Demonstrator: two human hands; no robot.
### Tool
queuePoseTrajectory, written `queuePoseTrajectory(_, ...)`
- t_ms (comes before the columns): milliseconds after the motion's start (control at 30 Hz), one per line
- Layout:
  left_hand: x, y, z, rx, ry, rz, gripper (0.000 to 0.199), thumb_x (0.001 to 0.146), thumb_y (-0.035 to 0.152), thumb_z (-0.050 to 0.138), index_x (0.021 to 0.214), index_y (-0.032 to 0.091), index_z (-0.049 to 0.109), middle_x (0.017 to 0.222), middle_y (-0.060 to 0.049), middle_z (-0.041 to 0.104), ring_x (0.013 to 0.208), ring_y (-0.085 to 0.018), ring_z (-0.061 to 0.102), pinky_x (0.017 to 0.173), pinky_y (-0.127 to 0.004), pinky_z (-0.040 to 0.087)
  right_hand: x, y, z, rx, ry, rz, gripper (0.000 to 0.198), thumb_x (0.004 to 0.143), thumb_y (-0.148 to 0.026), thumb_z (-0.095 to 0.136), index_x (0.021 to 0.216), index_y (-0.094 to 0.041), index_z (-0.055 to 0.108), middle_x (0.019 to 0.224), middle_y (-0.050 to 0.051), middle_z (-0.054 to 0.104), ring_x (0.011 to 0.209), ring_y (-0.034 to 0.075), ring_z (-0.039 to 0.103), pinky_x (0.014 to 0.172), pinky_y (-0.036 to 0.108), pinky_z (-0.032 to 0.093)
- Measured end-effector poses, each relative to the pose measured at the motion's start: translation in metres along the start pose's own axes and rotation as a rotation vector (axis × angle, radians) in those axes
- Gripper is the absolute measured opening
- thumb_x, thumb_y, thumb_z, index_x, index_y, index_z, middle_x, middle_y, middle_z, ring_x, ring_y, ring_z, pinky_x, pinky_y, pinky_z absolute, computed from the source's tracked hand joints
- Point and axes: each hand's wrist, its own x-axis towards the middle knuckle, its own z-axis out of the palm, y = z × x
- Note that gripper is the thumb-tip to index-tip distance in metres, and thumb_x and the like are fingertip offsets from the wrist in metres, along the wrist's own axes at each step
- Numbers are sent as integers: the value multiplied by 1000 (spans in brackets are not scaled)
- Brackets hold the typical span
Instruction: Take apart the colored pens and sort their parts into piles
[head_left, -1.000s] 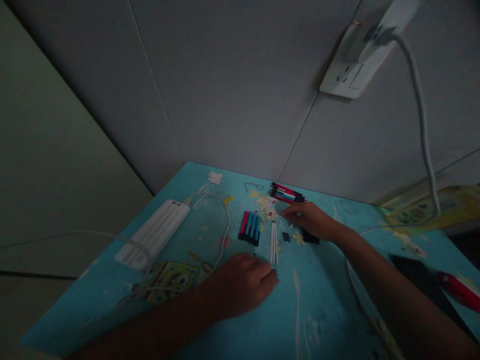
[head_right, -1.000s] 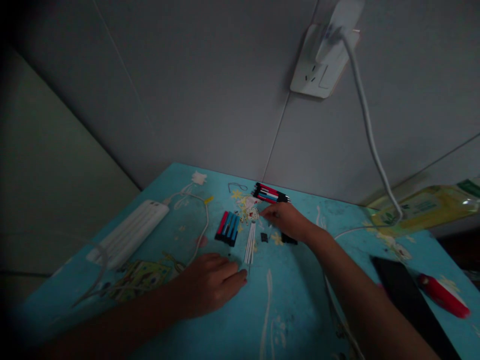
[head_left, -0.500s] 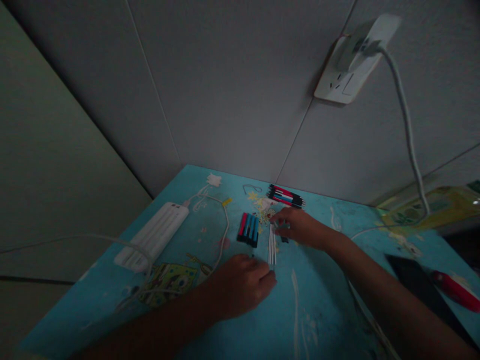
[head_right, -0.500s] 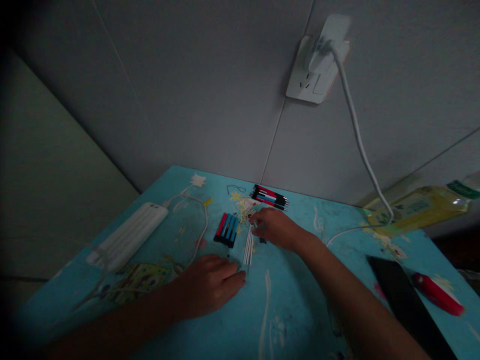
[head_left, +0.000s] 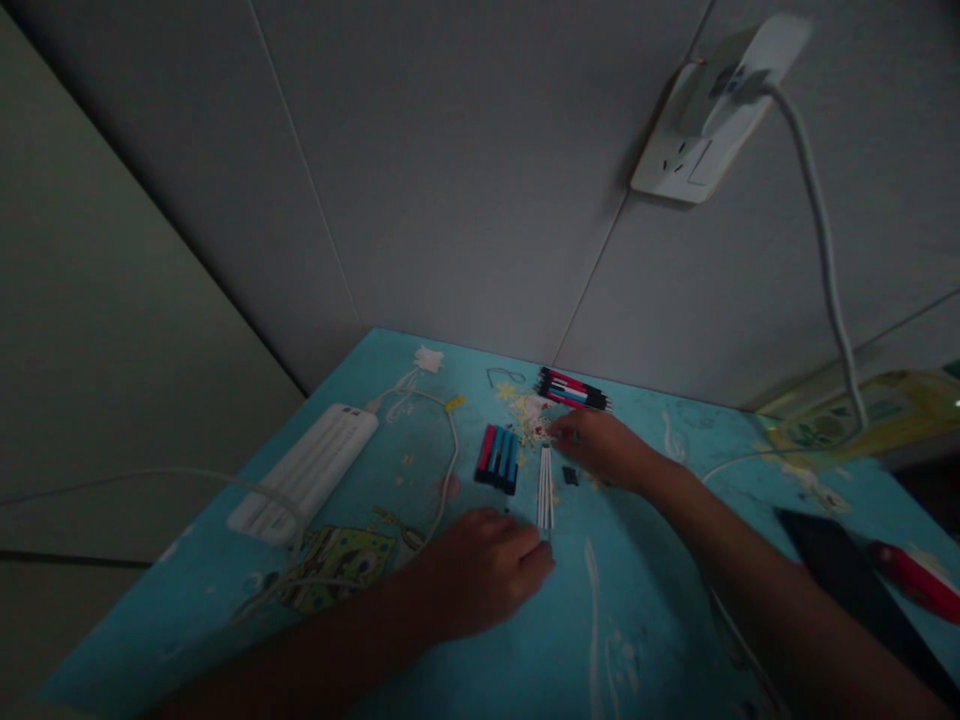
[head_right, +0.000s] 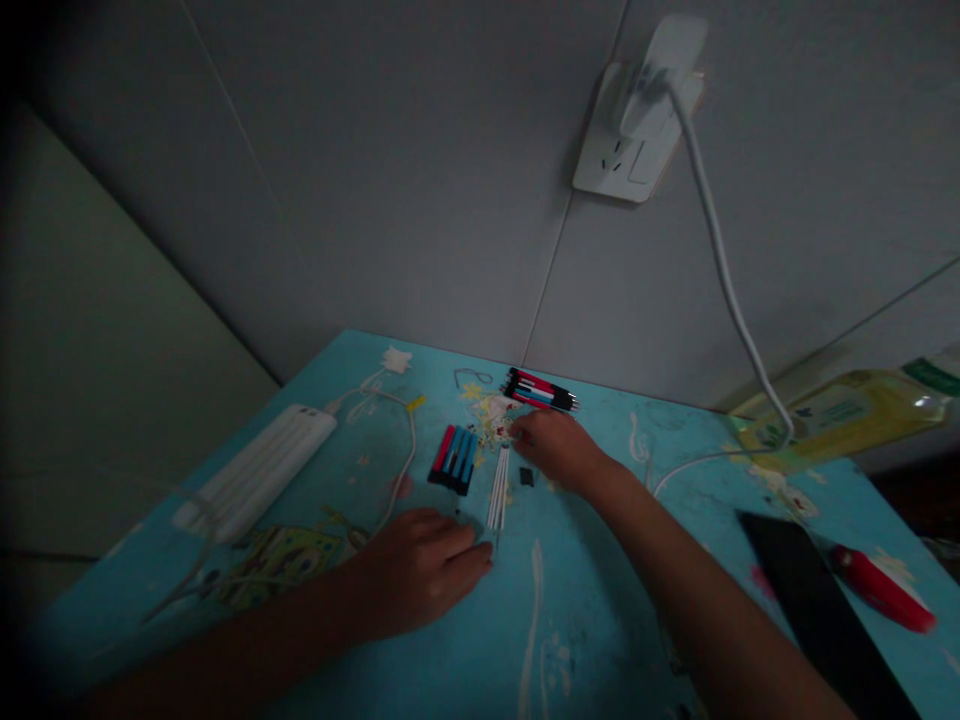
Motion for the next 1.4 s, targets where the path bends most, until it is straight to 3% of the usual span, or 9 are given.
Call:
queuePoseTrajectory(433,0,0,1,-9,-12,12,8,95,17,53,89,20,57,75,2,55,62,-17,52,56,-32,38,2,10,0,-36,57,64,18,88,-36,65,84,-21,74,82,7,74,75,21,68,67,27,44)
queuePoseTrajectory(633,-1,0,2,-5,11,-8,9,95,18,54,87,20,56,72,2,54,62,-16,52,56,-31,38,-5,34,-9,-42,187,155,26,96,-34,51,102,-22,73,100,8,72,87,20,67,77,27,45)
queuePoseTrajectory(800,-1,0,3,1,5,-4,8,95,17,54,87,19,57,73,1,54,64,-16,54,56,-31,39,-14,63,-3,-46,252,260,23,92,-27,56,108,-19,72,112,11,68,96,22,66,86,30,46)
queuePoseTrajectory(1200,-2,1,7,-17,7,-33,11,94,17,54,84,19,57,71,1,54,63,-15,55,58,-29,42,-15,71,7,6,280,290,17,90,-24,58,100,-19,71,102,9,72,90,20,67,81,28,46)
queuePoseTrajectory(1300,-2,0,7,-35,29,-57,8,95,19,53,97,19,61,73,1,57,65,-17,58,59,-30,46,-18,68,0,33,342,307,20,92,-25,54,102,-18,70,102,10,72,93,22,67,83,30,46)
queuePoseTrajectory(1400,0,-1,5,-85,82,-109,23,97,20,50,118,17,60,77,-1,61,69,-17,61,63,-30,51,-33,59,-10,70,435,344,24,96,-30,48,105,-17,67,99,11,73,89,24,67,81,32,47)
